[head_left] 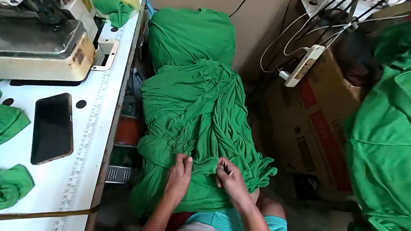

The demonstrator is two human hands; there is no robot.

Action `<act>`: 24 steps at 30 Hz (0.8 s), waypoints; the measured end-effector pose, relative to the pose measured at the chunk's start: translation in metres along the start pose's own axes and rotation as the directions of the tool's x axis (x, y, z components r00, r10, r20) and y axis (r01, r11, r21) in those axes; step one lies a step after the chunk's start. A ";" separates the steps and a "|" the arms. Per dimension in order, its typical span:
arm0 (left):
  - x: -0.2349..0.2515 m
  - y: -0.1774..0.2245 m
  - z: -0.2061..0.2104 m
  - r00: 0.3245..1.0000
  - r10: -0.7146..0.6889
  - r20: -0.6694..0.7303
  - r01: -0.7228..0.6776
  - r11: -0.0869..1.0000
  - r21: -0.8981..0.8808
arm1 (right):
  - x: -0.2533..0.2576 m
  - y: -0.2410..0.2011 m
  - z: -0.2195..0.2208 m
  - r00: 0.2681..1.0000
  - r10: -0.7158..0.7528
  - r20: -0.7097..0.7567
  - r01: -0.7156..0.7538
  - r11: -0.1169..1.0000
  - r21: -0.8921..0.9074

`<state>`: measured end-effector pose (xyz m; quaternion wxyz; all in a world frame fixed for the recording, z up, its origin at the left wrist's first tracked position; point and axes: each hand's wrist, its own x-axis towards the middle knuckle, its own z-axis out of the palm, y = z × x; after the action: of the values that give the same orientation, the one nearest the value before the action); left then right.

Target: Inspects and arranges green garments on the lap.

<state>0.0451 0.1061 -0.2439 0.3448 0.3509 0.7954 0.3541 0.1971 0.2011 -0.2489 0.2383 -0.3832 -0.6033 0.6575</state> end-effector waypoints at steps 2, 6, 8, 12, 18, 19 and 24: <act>0.002 -0.001 -0.001 1.000 0.005 0.025 -0.002 0.993 -0.119 | 0.000 0.002 -0.001 1.000 -0.003 0.000 0.003 0.999 0.036; 0.007 -0.007 0.004 0.996 0.072 -0.053 -0.086 0.930 -0.358 | -0.001 0.003 -0.002 1.000 0.011 -0.007 -0.011 0.998 0.058; 0.006 -0.007 0.009 0.990 0.083 -0.117 -0.128 0.879 -0.459 | -0.004 0.001 -0.003 1.000 0.000 -0.026 -0.001 1.000 -0.007; -0.001 0.005 0.024 0.936 0.286 -0.207 -0.352 0.812 -0.466 | -0.015 -0.021 -0.014 0.966 -0.190 -0.177 0.104 0.906 -0.409; -0.006 0.037 0.052 0.872 0.410 0.266 -0.405 0.911 -0.078 | 0.004 -0.047 -0.030 0.890 -0.382 -0.248 0.124 0.728 -0.674; -0.004 0.041 0.051 0.837 0.395 0.378 -0.412 0.910 -0.040 | 0.012 -0.044 -0.032 0.933 -0.294 -0.207 0.070 0.713 -0.697; 0.018 0.027 0.019 0.870 0.342 0.354 -0.326 0.939 -0.105 | 0.037 -0.013 -0.027 0.991 0.003 -0.133 -0.108 0.601 -0.792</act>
<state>0.0594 0.1403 -0.2371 0.4282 0.5358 0.6364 0.3530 0.1944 0.2479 -0.2435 0.0572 -0.5057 -0.8057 0.3030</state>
